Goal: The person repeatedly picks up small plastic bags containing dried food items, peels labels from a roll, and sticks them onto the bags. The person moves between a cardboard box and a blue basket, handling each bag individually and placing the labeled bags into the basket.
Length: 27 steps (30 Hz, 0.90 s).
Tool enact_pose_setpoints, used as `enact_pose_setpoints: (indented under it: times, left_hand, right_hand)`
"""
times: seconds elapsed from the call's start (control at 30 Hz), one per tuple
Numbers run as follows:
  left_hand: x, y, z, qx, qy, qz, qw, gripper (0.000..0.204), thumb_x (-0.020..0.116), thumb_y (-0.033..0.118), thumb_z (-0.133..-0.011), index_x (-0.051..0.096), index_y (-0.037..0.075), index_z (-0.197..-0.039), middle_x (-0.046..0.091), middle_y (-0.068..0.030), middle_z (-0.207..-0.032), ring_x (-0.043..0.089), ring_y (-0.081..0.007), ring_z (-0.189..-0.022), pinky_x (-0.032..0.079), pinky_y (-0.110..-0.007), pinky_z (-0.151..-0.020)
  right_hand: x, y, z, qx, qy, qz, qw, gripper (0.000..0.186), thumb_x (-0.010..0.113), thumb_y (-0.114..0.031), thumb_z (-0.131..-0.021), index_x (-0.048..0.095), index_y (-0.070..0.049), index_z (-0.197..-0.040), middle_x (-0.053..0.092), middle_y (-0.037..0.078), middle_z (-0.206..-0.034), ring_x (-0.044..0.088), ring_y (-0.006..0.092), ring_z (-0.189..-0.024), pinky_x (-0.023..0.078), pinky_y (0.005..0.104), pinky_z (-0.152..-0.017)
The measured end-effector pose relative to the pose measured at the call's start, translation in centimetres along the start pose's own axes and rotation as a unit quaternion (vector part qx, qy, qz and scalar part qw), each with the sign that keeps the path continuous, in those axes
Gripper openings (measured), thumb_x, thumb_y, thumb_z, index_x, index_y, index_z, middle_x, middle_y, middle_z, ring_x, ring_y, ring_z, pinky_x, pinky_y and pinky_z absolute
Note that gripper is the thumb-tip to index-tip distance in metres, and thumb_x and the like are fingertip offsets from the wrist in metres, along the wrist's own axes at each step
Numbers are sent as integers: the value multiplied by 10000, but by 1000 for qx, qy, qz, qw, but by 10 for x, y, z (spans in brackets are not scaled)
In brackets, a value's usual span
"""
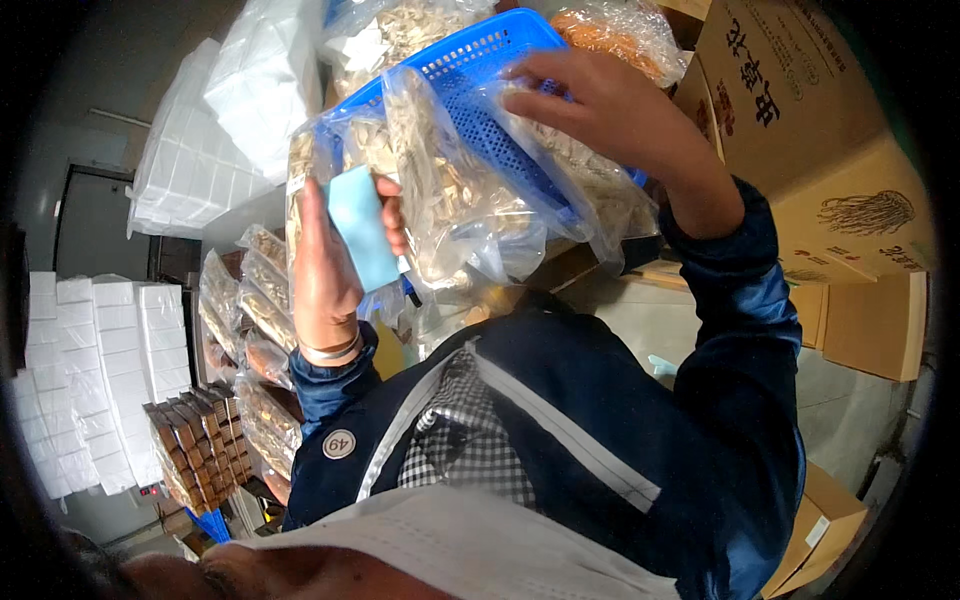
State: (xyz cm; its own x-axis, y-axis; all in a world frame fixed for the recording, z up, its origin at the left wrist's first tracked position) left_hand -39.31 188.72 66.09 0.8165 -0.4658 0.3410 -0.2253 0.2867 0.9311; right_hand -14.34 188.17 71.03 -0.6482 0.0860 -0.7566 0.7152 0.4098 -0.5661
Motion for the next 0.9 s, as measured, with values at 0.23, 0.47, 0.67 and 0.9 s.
enact_pose_setpoints:
  times: [0.23,0.47,0.67,0.9]
  left_hand:
    - [45,30,17,143,-32,-231,962,636,294,493,-1067,568,-40,-1278,615,-109,-1056,568,-193,-953,437,-329,-860]
    - [51,48,35,230,-102,-391,885,567,655,390,-912,541,4,-1312,573,-193,-1241,546,-356,-1179,408,-402,-1005]
    - [42,58,41,209,-163,-448,854,459,570,89,-873,543,-32,-1315,574,-193,-1217,562,-328,-1133,429,-388,-978]
    - [51,68,36,289,-85,-454,838,455,433,44,-837,599,-46,-1252,588,-160,-1089,576,-285,-1006,443,-354,-911]
  right_hand:
    - [33,-119,-23,-244,-18,-199,949,317,672,-277,-905,687,-21,-1091,656,117,-1024,634,260,-940,508,365,-798]
    - [25,-139,6,-392,107,-100,908,188,753,-65,-717,668,-47,-884,641,54,-976,591,241,-867,497,344,-728]
    - [30,-143,23,-405,80,-83,907,250,775,-140,-723,651,-60,-926,619,62,-989,593,241,-904,506,350,-761]
    - [47,-126,13,-300,31,-223,927,191,733,-151,-845,641,-75,-994,574,92,-1139,588,244,-1001,509,348,-852]
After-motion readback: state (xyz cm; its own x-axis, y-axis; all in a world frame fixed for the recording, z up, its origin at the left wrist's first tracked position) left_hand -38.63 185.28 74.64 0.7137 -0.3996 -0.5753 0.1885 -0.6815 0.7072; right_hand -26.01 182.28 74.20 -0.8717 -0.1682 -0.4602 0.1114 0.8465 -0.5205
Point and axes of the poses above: each hand's wrist, its own z-axis away from the middle knuckle, its own x-axis out of the palm, y = z × x, the point moved 9 cm from there along -z, towards the middle knuckle
